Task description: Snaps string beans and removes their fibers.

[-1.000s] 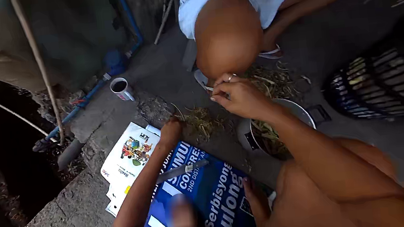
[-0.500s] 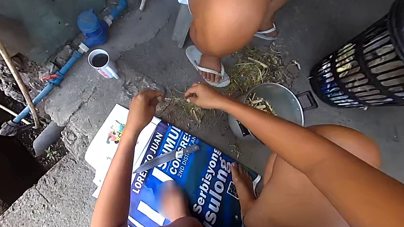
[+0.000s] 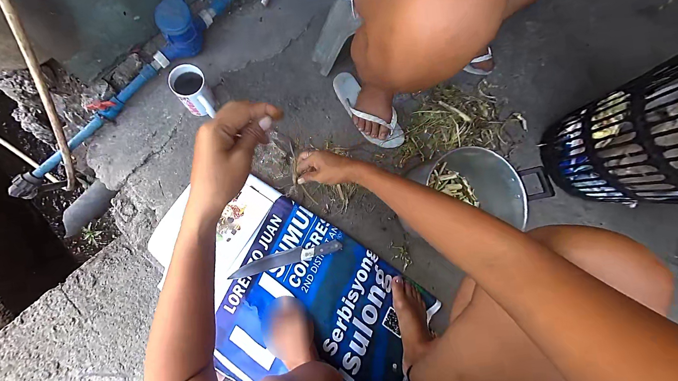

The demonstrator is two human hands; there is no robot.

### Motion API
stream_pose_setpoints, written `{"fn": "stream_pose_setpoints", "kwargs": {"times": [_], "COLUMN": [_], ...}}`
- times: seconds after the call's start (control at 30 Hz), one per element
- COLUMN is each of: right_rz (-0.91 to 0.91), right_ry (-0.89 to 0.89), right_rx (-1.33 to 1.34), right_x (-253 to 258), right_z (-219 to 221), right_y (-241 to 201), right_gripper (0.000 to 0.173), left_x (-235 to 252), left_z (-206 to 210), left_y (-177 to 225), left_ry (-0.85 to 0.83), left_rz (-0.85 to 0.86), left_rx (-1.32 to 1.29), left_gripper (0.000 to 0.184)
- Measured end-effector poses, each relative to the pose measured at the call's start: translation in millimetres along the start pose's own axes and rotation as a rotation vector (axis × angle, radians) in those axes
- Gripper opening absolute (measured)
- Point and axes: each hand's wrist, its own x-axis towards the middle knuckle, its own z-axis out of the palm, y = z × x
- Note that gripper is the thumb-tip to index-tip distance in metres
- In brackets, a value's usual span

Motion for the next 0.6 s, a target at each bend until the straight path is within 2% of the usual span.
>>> {"fn": "stream_pose_setpoints", "kwargs": {"times": [0.07,0.13,0.2,0.27,0.37,0.47,0.6], "right_rz": [0.109,0.271,0.419,0.502,0.554,0.548,0.500], "right_ry": [-0.051,-0.082,-0.085,-0.043,0.019,0.051,0.053], "right_rx": [0.058,0.137,0.282,0.509,0.851,1.016,1.081], "right_x": [-11.3,-24.1,-34.7,-45.9,-64.6,-82.4,-99.2], "right_z": [-12.7,-25.7,-36.4,-44.3,-53.8,-57.2,-56.6], "right_y": [-9.0,-20.2,-25.7,-25.2,-36.1,-57.5,-72.1], "right_gripper": [0.020,0.019,0.019,0.021,0.017,0.017,0.022], "left_x": [1.1,1.3,0.1,-4.3,-12.8,-13.5,-11.0], "left_z": [-9.1,-16.4,-12.8,8.4,49.7,77.0,84.7], "left_y": [-6.1,-15.1,-18.5,-23.2,-18.7,-2.3,3.1], "left_ry": [0.106,0.111,-0.087,-0.289,-0.359,-0.330,-0.322], "left_rz": [-0.030,-0.127,-0.293,-0.346,-0.059,0.192,0.304], "left_rx": [0.052,0.337,0.598,0.657,0.462,0.331,0.252], "left_gripper": [0.024,0.028,0.034,0.036,0.031,0.023,0.017]}}
